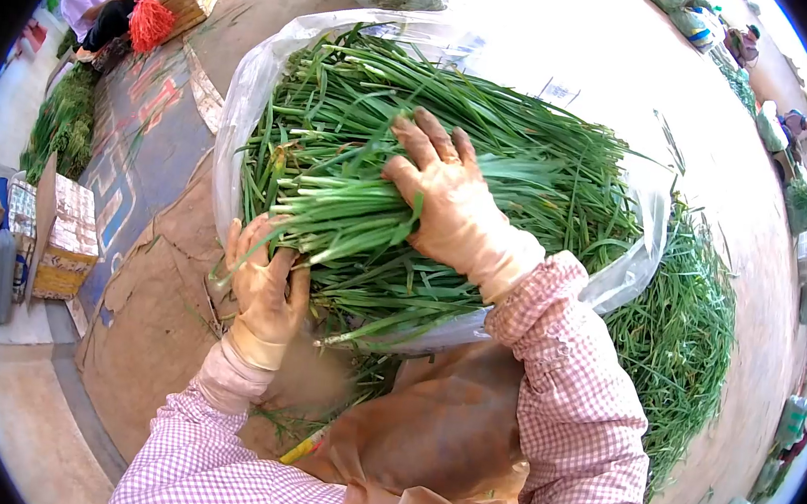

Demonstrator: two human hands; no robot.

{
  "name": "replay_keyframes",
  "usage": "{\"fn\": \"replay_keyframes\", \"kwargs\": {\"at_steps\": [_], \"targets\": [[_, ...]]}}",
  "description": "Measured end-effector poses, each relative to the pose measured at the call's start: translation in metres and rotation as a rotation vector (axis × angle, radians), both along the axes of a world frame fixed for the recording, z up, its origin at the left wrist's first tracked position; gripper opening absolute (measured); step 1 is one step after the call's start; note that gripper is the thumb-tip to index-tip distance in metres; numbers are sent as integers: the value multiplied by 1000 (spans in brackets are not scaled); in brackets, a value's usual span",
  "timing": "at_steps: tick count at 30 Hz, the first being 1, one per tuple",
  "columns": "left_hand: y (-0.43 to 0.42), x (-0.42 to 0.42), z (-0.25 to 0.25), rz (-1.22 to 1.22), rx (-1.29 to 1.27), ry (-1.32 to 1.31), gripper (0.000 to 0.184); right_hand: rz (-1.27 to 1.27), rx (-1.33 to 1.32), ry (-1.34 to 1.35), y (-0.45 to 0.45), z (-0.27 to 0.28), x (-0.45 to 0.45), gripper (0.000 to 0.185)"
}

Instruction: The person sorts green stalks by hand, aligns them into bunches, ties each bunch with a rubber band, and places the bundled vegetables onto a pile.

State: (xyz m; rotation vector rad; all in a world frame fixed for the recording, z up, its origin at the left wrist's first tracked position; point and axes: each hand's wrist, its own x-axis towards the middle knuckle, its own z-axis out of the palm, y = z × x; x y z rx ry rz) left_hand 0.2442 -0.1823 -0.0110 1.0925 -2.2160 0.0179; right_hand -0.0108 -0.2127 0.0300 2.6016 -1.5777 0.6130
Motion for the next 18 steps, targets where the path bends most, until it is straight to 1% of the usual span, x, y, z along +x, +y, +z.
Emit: {"fn": "replay_keyframes", "kwargs": {"at_steps": [2,4,6,8,9,10,12,13,14,15,16,17,18], "targets": [[0,-2,-2,0,-44,-14,32,17,24,34,-5,4,2,61],[-2,-3,0,42,-10,32,31,139,119,53,-9,-1,7,60],[-3,0,-4,24,-24,46,32,135,90,42,0,-2,6,57],[-3,1,0,-18,-40,37,38,177,59,-50,18,-12,4,54],[1,-2,2,10,-23,45,44,188,2,-51,24,-15,-1,50],[1,-4,3,-3,-24,43,44,175,0,-54,31,-12,-6,50],[-2,-6,5,40,10,2,45,57,17,-468,44,-3,-21,43],[-2,-6,4,50,-17,-11,43,-65,121,-871,55,0,-25,37],[-3,-5,0,38,-15,-2,43,-205,-160,-742,63,7,-42,32],[-5,-3,-3,55,-35,-31,43,-256,-160,-1001,71,11,-60,27],[-7,-3,-4,66,-57,-59,43,-460,-4,-1479,96,34,-63,25],[-6,-3,-4,69,-45,-56,43,-419,-20,-1788,111,35,-85,20],[-6,-2,-4,75,-36,-77,44,-425,-36,-1824,134,38,-105,17]]}}
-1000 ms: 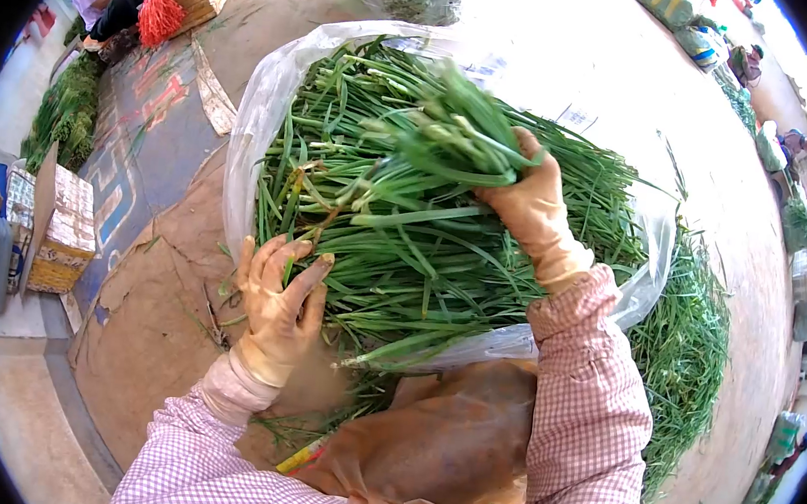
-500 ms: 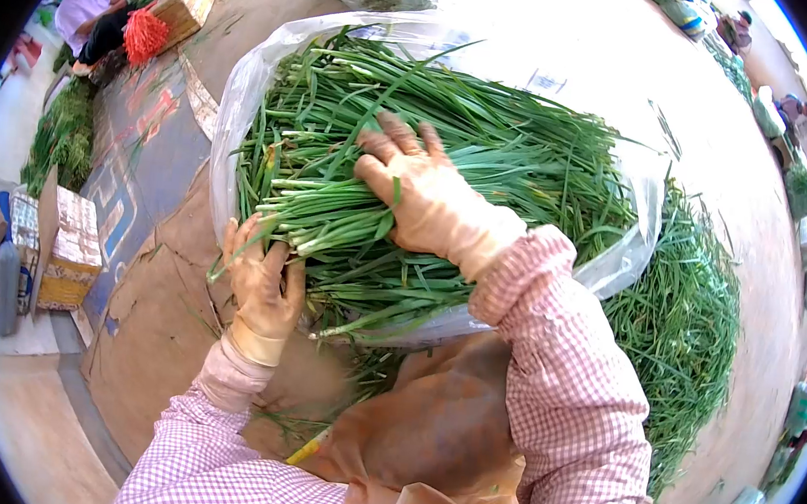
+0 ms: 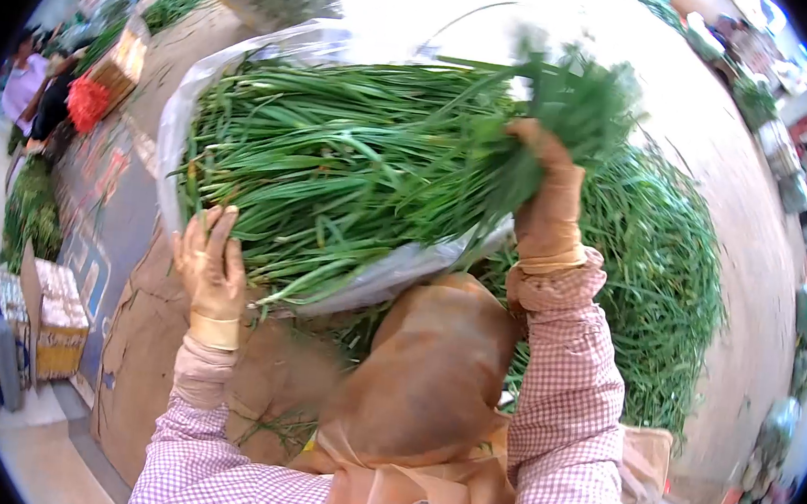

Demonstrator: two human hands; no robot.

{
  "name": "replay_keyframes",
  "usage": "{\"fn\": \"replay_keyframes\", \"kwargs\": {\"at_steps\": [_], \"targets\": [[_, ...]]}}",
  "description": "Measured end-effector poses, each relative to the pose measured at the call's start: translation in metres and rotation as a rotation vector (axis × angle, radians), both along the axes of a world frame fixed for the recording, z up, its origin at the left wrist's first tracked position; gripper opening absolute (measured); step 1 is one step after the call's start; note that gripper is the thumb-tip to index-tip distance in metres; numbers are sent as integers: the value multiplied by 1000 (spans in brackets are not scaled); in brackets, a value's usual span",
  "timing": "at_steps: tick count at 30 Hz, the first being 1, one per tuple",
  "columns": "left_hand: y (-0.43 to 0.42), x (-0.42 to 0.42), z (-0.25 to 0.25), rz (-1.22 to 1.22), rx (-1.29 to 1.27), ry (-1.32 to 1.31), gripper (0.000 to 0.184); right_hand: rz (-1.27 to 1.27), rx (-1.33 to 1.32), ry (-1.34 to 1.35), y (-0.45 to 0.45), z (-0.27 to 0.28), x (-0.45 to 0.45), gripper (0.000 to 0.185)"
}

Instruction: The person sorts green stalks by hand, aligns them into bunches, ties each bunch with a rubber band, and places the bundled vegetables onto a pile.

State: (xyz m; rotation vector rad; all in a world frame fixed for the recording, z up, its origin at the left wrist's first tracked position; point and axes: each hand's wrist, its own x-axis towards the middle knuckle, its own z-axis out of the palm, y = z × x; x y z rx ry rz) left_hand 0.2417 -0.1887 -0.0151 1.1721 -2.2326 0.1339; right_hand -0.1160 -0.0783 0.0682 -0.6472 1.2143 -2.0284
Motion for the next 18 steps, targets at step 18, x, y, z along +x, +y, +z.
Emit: {"fn": "replay_keyframes", "kwargs": {"at_steps": [18], "targets": [[141,-160,136,-858,999,559,28,-149,-610,-587,261,-57,-28,30]]}}
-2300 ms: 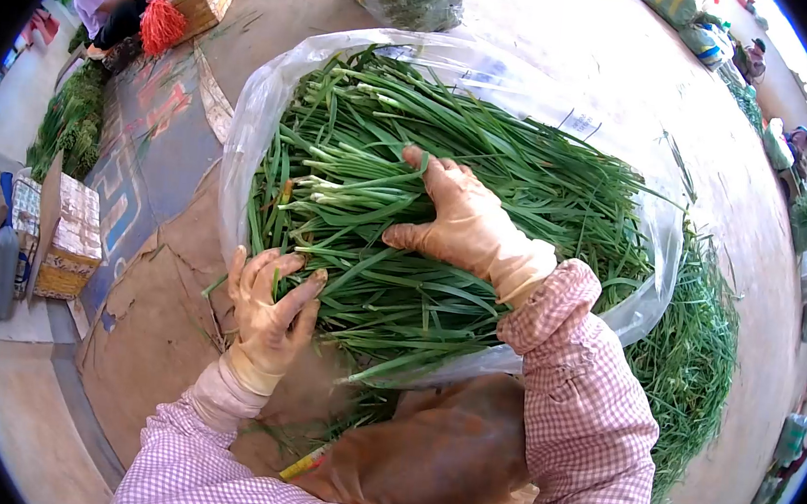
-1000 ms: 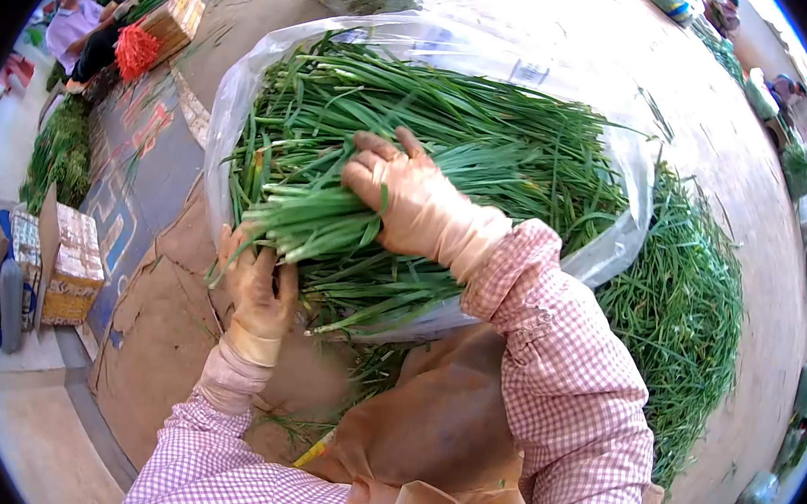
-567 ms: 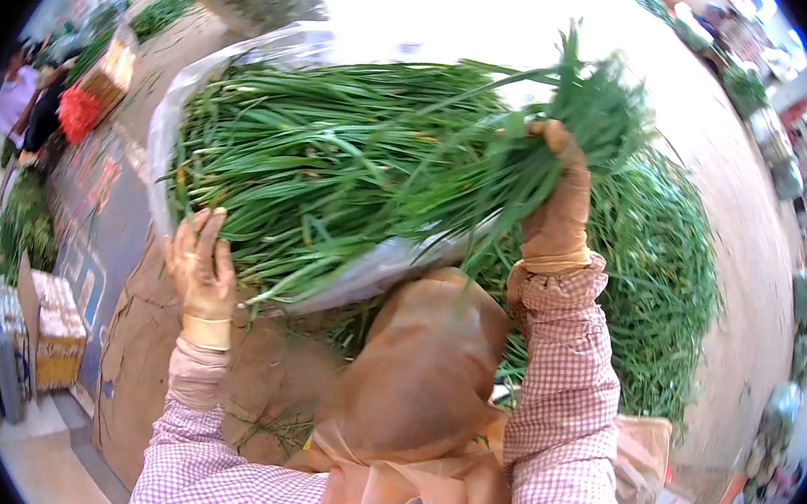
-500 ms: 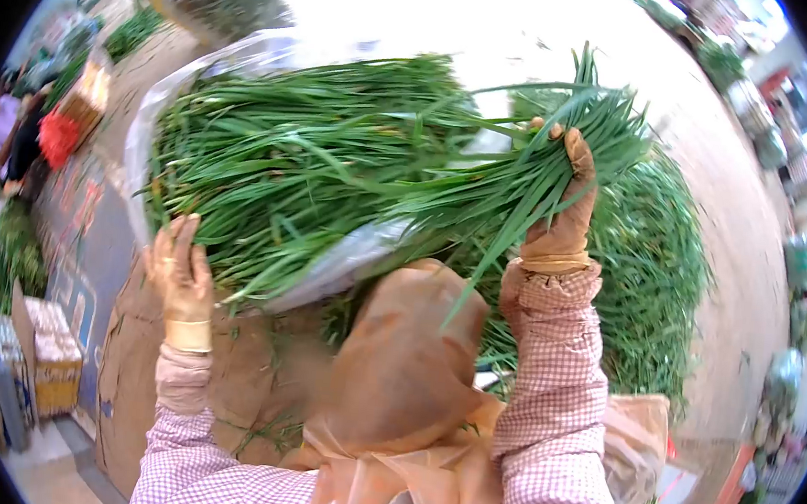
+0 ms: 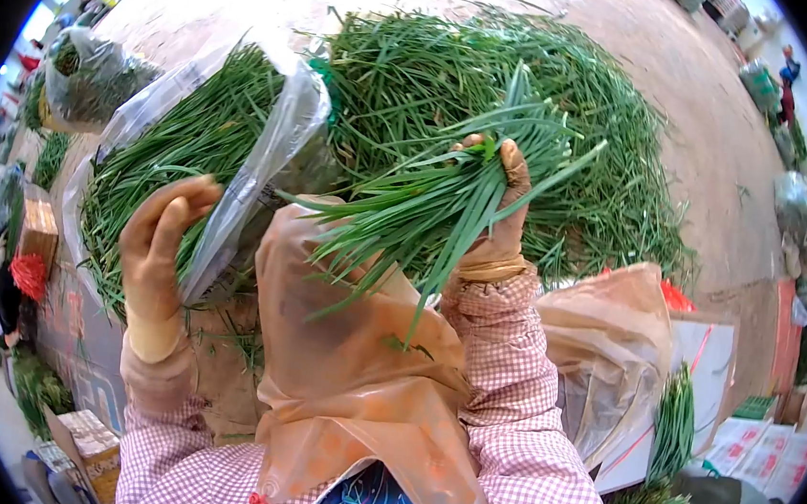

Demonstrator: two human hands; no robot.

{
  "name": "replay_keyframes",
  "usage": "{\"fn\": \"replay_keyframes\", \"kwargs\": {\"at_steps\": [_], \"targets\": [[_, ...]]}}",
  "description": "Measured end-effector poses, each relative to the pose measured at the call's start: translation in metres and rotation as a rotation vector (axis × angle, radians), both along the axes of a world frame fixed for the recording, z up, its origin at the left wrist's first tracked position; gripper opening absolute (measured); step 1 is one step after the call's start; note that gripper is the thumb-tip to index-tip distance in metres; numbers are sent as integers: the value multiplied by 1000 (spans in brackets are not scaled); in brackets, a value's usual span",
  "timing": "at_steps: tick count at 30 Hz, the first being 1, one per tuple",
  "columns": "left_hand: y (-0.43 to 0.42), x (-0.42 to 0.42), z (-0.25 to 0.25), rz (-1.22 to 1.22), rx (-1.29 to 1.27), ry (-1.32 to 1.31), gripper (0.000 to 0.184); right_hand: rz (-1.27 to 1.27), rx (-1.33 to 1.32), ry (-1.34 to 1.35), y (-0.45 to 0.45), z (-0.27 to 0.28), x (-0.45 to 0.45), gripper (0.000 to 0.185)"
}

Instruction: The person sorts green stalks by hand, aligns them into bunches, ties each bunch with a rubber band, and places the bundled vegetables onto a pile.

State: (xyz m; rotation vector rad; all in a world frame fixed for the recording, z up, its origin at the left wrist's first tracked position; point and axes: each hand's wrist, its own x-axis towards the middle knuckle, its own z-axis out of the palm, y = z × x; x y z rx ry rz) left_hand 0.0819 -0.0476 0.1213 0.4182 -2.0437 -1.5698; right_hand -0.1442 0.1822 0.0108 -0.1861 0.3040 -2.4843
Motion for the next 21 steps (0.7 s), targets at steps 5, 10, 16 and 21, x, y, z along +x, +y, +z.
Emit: {"fn": "replay_keyframes", "kwargs": {"at_steps": [5,10,16,21], "targets": [[72,-79,-6,-505,70,-394,75,-123,9,-30,15,9,19,20],[132,-99,-41,-783,546,-577,52,-198,61,-45,29,12,37,16],[129,-124,-27,-673,740,-937,9,12,175,107,55,-17,22,40],[107,-183,-29,-581,383,-719,7,248,408,-156,50,-134,42,33]]}}
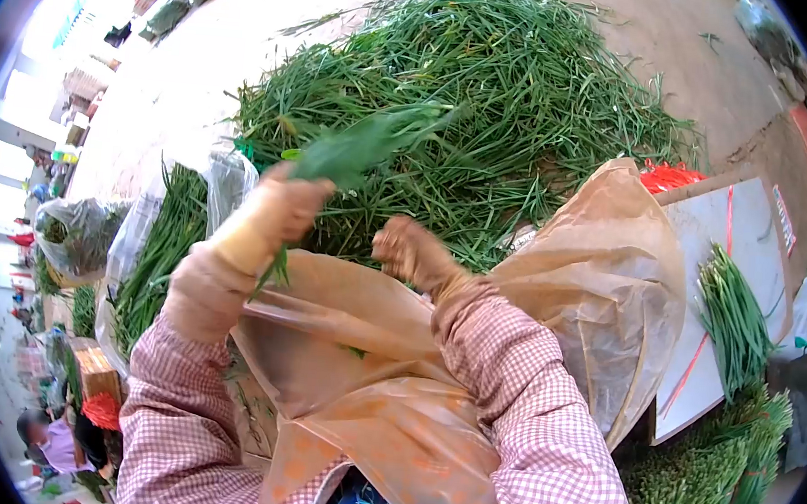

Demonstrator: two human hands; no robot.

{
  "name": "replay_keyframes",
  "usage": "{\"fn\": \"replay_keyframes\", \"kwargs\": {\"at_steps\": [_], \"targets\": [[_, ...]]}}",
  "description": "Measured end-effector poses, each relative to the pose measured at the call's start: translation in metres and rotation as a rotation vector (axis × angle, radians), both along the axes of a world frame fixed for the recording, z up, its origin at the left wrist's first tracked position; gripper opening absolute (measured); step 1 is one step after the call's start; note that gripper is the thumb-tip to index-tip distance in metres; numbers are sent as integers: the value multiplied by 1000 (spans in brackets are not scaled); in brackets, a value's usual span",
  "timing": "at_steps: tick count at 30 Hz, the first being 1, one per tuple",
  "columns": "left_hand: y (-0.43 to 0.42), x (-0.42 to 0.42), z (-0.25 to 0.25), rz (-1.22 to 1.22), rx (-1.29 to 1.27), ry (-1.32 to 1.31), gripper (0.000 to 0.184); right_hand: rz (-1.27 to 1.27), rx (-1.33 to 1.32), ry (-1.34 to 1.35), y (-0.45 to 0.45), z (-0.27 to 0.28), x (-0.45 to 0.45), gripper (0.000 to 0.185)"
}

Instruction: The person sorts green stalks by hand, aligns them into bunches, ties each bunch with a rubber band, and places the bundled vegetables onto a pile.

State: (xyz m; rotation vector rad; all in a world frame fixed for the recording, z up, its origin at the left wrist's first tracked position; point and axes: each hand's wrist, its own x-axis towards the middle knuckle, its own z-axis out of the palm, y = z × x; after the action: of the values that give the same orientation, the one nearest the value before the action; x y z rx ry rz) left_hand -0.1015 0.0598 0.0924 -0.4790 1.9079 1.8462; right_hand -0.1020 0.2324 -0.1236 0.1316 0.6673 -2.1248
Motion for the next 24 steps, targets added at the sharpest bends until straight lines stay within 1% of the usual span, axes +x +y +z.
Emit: {"fn": "replay_keyframes", "kwargs": {"at_steps": [1,2,3,4,5,6,7,8,9,11,12,13,15,16,17,18,19,20,21,22,23,24], "targets": [[7,-4,-15,-30,-18,-65,7,139,141,122,-13,20,13,35],[5,-12,-3,-43,-28,-66,7,265,66,152,-24,35,21,41],[-1,-23,16,10,59,74,7,343,-34,301,-28,57,27,57],[-10,-31,27,69,150,209,6,362,-140,340,-43,56,28,69],[-15,-36,14,13,-197,337,12,348,-149,339,-49,66,30,69],[-19,-40,1,-13,-570,423,20,294,-411,243,-52,79,34,75],[-12,-29,-16,-154,-830,629,27,245,-669,149,-55,95,36,81],[-3,-14,-8,-148,-912,477,37,260,-753,106,-61,106,37,86],[-8,-4,-6,-116,-786,471,43,262,-758,111,-64,116,34,86],[-25,27,3,-67,-795,463,44,121,-868,89,-73,129,29,83],[-32,48,3,-102,-793,447,44,35,-764,130,-79,126,26,83],[-39,71,2,-131,-789,431,45,34,-764,127,-80,124,23,83],[-54,114,-3,-154,-851,405,45,-112,-701,41,-82,121,22,83],[-60,129,2,-148,-854,392,45,-158,-734,92,-84,118,22,82],[-65,142,11,-169,-787,279,46,-151,-733,78,-83,117,15,82],[-70,156,15,-185,-715,167,47,-220,-706,63,-79,116,4,81],[-78,172,12,-173,-712,152,47,-286,-677,48,-75,117,1,79],[-86,188,8,-169,-772,131,47,-318,-591,-126,-65,129,6,73],[-92,200,4,-165,-831,109,46,-306,-586,-139,-71,121,4,73],[-92,208,5,-172,-823,178,48,-273,-635,-74,-81,107,-4,61],[-93,212,9,-156,-817,161,48,-247,-586,-53,-82,107,-8,50],[-96,213,13,-158,-740,41,49,-220,-537,-32,-84,106,-13,40]]}}
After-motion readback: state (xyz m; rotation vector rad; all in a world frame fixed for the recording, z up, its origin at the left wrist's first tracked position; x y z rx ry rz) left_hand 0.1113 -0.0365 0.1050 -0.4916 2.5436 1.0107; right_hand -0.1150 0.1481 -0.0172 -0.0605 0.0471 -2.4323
